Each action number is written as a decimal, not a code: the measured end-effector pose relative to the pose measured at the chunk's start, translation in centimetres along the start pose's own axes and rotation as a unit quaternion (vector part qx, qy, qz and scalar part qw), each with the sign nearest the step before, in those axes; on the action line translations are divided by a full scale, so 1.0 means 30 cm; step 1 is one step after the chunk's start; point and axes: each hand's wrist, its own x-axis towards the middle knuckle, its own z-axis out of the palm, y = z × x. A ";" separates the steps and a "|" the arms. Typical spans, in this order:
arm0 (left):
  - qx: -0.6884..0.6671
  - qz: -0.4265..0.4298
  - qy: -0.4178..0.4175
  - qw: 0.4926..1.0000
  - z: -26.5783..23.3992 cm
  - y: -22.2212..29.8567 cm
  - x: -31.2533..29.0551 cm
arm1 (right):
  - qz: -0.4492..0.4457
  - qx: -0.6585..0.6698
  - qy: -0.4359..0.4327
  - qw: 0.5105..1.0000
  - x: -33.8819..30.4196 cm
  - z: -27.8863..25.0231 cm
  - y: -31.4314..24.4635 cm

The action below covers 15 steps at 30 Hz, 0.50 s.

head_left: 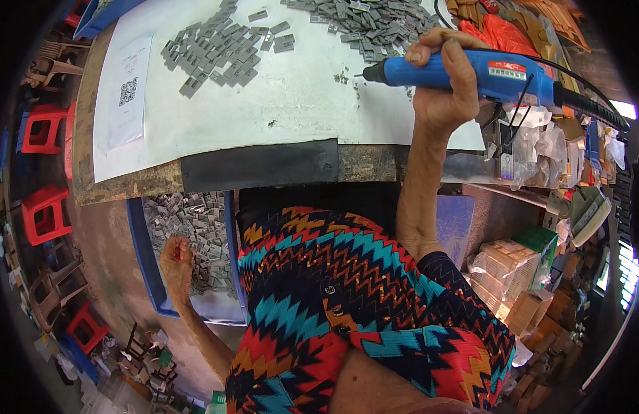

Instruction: Assembling small metal components on a workbench using a handheld power tool.

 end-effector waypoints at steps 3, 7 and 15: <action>0.029 0.017 0.001 0.999 0.003 -0.052 0.019 | 0.059 0.018 0.040 0.997 0.003 -0.012 0.013; 0.080 0.015 -0.016 0.997 0.020 -0.039 0.025 | 0.070 0.010 0.045 0.996 0.011 -0.017 0.034; 0.134 0.006 -0.022 0.991 0.021 0.041 0.011 | 0.086 0.023 0.055 0.995 0.000 -0.015 0.035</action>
